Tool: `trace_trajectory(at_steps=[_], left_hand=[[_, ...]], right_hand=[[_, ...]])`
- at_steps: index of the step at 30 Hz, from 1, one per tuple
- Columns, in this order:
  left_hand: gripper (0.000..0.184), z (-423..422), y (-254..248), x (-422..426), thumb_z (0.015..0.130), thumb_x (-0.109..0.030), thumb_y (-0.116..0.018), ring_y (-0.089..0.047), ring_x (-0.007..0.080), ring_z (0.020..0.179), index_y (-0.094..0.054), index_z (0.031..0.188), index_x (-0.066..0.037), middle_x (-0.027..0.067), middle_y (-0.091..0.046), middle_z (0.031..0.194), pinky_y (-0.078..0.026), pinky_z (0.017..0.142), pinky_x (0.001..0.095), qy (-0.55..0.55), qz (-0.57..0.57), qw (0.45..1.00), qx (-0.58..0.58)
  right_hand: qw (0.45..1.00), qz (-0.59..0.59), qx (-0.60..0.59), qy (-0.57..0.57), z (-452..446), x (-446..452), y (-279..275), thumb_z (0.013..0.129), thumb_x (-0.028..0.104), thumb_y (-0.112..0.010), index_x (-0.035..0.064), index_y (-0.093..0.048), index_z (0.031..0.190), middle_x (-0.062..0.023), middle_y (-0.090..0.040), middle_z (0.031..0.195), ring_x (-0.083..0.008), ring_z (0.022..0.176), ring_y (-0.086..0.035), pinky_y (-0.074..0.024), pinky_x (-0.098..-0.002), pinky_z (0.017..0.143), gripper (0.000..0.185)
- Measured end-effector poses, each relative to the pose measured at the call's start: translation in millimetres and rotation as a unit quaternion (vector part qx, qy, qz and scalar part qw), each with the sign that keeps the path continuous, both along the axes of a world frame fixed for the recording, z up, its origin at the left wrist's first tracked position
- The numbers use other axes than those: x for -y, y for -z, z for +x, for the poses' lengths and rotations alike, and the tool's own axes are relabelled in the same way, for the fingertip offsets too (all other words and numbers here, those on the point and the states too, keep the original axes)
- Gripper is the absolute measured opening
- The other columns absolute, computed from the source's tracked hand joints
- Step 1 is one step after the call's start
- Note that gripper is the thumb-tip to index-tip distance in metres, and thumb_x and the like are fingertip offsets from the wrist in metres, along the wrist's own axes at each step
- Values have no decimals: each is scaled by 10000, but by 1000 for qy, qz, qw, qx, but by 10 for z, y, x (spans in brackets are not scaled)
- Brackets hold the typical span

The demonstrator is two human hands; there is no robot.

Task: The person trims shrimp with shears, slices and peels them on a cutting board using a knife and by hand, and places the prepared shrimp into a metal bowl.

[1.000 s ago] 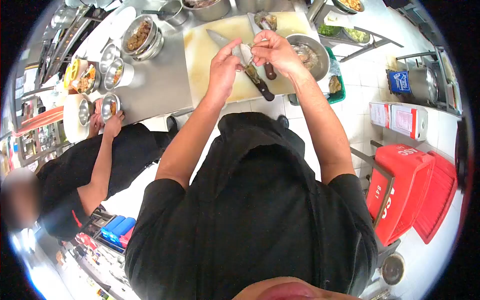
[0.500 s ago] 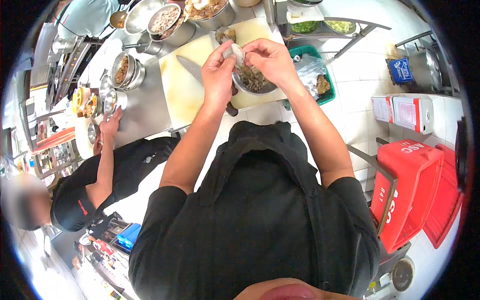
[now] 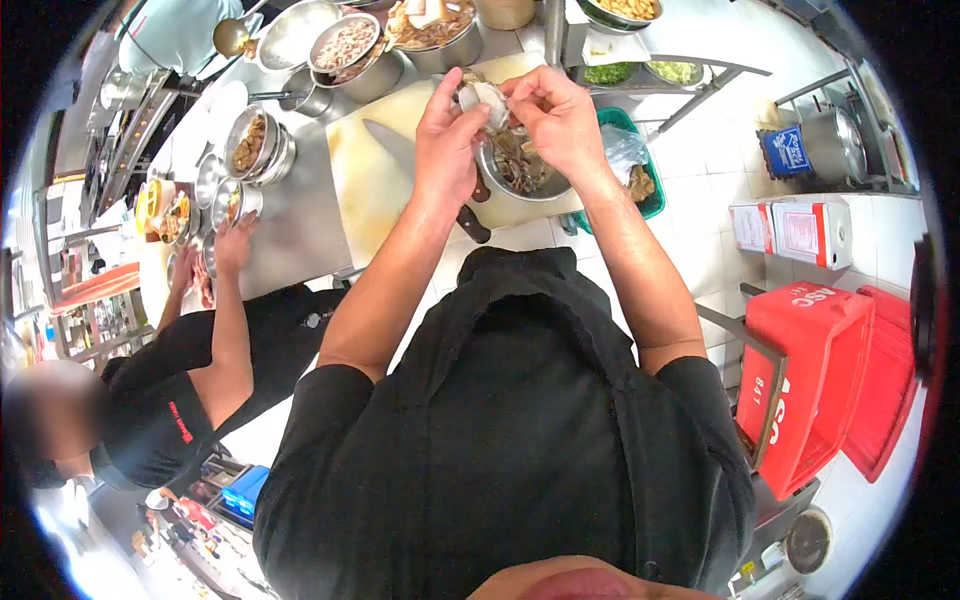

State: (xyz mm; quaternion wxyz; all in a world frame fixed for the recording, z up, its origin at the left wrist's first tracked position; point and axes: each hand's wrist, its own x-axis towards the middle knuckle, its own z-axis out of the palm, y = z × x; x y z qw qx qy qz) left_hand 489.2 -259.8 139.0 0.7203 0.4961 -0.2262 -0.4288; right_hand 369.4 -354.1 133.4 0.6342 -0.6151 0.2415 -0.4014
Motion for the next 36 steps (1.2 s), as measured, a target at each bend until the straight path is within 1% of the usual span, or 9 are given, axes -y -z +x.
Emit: trace_trajectory(at_steps=[4, 7, 8, 11, 17, 20, 24, 27, 36], left_hand=[[643, 166, 22, -130, 897, 53, -605, -620, 98, 854, -362, 1485, -29, 70, -680, 1035, -487, 709, 245, -15, -26, 1000, -10], [623, 149, -74, -189, 891, 39, -623, -597, 72, 780, -409, 1469, -50, 35, -665, 973, -452, 625, 236, -72, -32, 997, -12], [629, 172, -63, -214, 890, 45, -620, -604, 78, 794, -400, 1473, -46, 42, -668, 978, -460, 641, 238, -80, -31, 996, 1], [649, 228, -2, -278, 889, 63, -609, -625, 97, 837, -369, 1484, -32, 66, -679, 998, -488, 696, 246, -100, -30, 994, 35], [663, 268, 89, -390, 895, 73, -597, -655, 141, 927, -328, 1495, -8, 114, -694, 1051, -519, 816, 273, -116, -26, 986, 118], [659, 284, 101, -413, 897, 72, -596, -656, 146, 944, -328, 1494, -7, 120, -695, 1049, -519, 836, 279, -113, -18, 986, 121], [649, 261, 79, -414, 899, 71, -598, -659, 150, 947, -333, 1487, -3, 122, -697, 1046, -521, 846, 284, -117, -29, 987, 104], [638, 227, 111, -390, 901, 68, -597, -660, 150, 939, -337, 1480, 2, 121, -697, 1043, -524, 843, 283, -116, -38, 986, 111], [613, 20, 74, -260, 888, 71, -620, -652, 118, 878, -382, 1451, 13, 86, -692, 957, -521, 789, 248, -113, -14, 973, 201]], right_hand=[[991, -84, -92, 56, 149, -193, -91, 871, -25, -638, -13, -683, 951, -54, -717, 1024, -101, 843, -669, -555, -244, 744, 93], [979, -159, -92, 90, 253, -341, -65, 858, 2, -658, -27, -703, 983, -77, -720, 1027, -112, 856, -683, -557, -245, 768, 137], [979, -166, -61, 104, 296, -386, -69, 801, 27, -673, -29, -716, 917, -146, -717, 978, -208, 756, -704, -557, -287, 683, 135], [970, -188, -91, 122, 372, -485, -70, 805, 64, -682, -29, -718, 913, -150, -722, 995, -195, 755, -705, -559, -293, 683, 147], [979, -45, -188, 66, 400, -557, -178, 799, 105, -684, -14, -729, 940, -163, -736, 954, -169, 733, -698, -550, -302, 679, 190], [988, -36, -138, 58, 426, -499, 53, 814, 85, -665, -20, -727, 929, -123, -745, 918, -137, 734, -674, -536, -283, 696, 168], [993, 102, -57, 1, 261, -450, 47, 874, 68, -606, -40, -709, 880, -58, -722, 1013, -116, 807, -632, -503, -246, 793, 150], [987, 155, -12, -30, 122, -379, 57, 893, 71, -585, -44, -703, 904, -67, -708, 1069, -106, 806, -615, -502, -246, 786, 165], [986, 158, -13, -58, -184, -227, 10, 978, 185, -599, -2, -681, 927, -59, -705, 989, -86, 762, -581, -488, -245, 742, 211]])
